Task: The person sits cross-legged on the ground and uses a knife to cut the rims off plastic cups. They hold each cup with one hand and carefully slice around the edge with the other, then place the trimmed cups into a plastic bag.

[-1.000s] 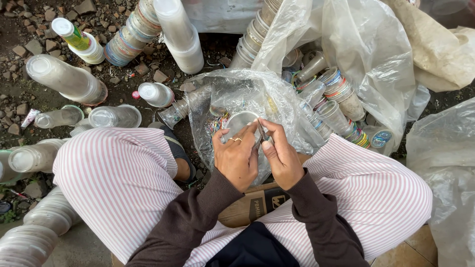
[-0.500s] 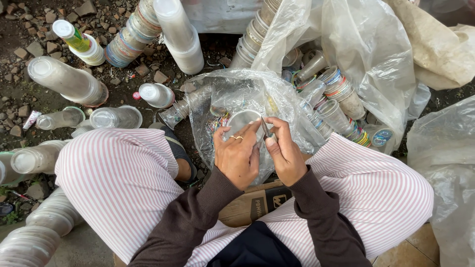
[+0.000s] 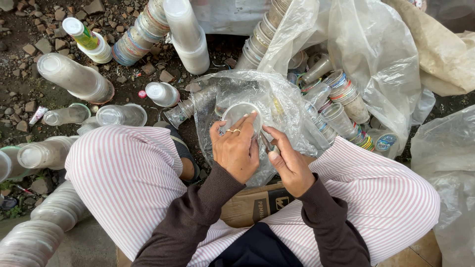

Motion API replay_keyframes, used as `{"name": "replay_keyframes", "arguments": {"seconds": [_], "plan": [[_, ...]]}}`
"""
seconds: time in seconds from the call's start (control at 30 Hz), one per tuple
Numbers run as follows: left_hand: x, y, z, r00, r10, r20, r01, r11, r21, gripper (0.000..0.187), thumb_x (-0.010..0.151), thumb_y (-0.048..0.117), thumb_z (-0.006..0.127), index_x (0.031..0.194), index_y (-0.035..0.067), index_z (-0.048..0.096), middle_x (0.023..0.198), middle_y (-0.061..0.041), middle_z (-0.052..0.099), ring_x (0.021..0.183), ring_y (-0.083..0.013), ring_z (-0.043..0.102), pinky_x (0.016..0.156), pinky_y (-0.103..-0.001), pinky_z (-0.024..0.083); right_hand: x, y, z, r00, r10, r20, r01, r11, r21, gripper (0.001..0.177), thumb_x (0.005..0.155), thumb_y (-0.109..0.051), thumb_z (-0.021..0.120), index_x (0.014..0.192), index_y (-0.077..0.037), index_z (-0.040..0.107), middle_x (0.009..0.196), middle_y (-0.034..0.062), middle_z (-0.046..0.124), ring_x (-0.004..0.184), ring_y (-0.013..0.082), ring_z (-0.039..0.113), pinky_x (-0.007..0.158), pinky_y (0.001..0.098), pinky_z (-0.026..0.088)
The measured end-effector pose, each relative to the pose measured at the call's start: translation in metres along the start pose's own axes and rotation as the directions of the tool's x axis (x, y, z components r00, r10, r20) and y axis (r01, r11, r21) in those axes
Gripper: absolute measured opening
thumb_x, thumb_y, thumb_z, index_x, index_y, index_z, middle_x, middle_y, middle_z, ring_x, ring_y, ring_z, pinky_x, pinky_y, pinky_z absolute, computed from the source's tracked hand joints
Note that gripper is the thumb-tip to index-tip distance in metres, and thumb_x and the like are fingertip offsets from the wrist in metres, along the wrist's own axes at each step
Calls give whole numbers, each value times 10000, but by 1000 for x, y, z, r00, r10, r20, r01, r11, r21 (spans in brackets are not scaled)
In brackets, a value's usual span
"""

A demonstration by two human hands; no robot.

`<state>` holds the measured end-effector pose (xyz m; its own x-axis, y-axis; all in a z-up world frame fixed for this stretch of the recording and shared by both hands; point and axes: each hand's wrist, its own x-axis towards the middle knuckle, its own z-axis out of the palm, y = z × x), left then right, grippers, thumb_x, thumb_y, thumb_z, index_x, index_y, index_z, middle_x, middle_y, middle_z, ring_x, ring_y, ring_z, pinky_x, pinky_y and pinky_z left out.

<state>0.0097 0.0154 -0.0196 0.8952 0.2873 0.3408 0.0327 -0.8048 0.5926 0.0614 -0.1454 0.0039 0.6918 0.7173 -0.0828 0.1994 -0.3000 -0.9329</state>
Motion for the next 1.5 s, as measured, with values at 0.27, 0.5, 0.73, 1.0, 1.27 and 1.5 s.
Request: {"name": "replay_keyframes", "arguments": {"seconds": [0.27,0.5,0.73,1.0,1.27,1.5], "plan": [[4,5,-3,1000,17,-16,-16,997,74,157,818,53,678,975,61,666,1198,-119,753,1109,-234,716,1046,-500,326,6,-21,1,999,-9,-36,3,989,-150,540,1026,-181,400,1547,-51,346,817,130,609,627,191,531,612,369,488],[9,14,-14,998,40,43,-42,997,69,142,814,17,687,940,82,682,1172,-147,759,1086,-250,732,1057,-530,330,4,-7,6,996,0,-86,-13,989,-149,535,1021,-163,413,1539,-40,359,697,93,596,567,179,514,565,347,481],[2,12,-5,994,104,29,-105,993,52,113,816,39,692,907,94,654,1176,-137,758,1079,-238,733,1030,-515,336,6,0,8,993,6,-119,-33,973,-227,479,1021,-202,427,1472,-45,398,804,189,667,586,303,614,552,459,502],[-8,19,2,991,136,-9,-137,990,-38,56,847,62,670,866,96,630,1180,-131,758,1052,-245,745,1025,-507,347,11,1,2,972,47,-232,-100,970,-223,323,1045,-246,409,1316,-84,474,703,161,626,587,315,619,577,449,476],[2,10,-3,995,93,-38,-93,996,-1,178,838,61,665,1014,85,674,1152,-112,770,1066,-224,742,1027,-495,326,5,2,4,993,26,-114,-37,994,-102,500,1034,-230,381,1495,-37,359,968,199,660,656,269,620,599,423,519],[0,11,-4,990,144,4,-144,988,-49,97,791,48,691,800,130,640,1063,-123,789,1031,-229,756,1021,-507,339,5,0,2,993,22,-113,-33,994,-100,425,1037,-214,409,1422,-35,383,936,188,611,606,289,573,593,434,506]]}}
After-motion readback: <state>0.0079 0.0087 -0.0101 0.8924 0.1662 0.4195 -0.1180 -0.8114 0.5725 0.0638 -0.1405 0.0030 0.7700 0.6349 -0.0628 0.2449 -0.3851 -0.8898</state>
